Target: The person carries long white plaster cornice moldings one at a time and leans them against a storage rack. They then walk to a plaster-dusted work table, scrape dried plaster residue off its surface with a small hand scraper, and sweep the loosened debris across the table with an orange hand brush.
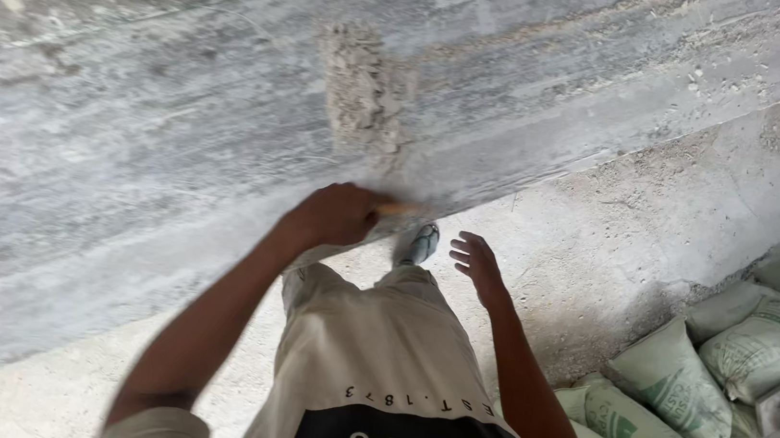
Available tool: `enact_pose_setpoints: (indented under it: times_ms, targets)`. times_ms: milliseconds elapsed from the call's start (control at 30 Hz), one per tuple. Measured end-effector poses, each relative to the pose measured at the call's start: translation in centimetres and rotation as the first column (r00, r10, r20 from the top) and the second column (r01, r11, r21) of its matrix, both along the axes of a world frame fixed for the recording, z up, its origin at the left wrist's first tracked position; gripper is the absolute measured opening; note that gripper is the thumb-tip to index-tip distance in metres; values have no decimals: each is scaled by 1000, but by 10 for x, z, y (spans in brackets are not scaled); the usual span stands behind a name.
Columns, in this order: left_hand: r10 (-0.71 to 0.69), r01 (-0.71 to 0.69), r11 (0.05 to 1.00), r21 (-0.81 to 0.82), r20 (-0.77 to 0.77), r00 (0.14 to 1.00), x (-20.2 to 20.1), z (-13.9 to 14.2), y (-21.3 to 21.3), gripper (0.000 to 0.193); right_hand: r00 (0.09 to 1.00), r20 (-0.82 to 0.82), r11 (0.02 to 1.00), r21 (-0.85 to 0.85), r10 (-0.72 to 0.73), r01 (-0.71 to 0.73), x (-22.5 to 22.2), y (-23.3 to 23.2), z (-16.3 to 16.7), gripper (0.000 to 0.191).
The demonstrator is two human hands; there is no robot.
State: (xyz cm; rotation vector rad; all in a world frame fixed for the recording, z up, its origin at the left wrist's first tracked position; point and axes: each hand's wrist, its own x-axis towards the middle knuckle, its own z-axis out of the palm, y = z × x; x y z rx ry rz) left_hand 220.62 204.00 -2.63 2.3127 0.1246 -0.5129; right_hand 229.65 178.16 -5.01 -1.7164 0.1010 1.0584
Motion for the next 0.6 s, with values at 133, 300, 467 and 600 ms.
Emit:
enact_pose_setpoints:
  times_ms: [133,300,467,600]
  targets:
    - [-246,256,924,285,-74,967,55,-17,-49,34,997,-34,998,-4,65,-65,53,-47,-16,48]
    - [-283,200,855,478,108,953,176,-22,-119,20,987,118,994,-13,106,-106,123,-104,-26,41]
    - [-156,-70,871,486,410,899,254,-7,-173,26,966,258,997,80,-8,-13,190,-141,-31,35]
    - [32,-308,907,288,682,731,219,-14,-200,25,891,444,982,188,-98,14,220,-149,-38,32]
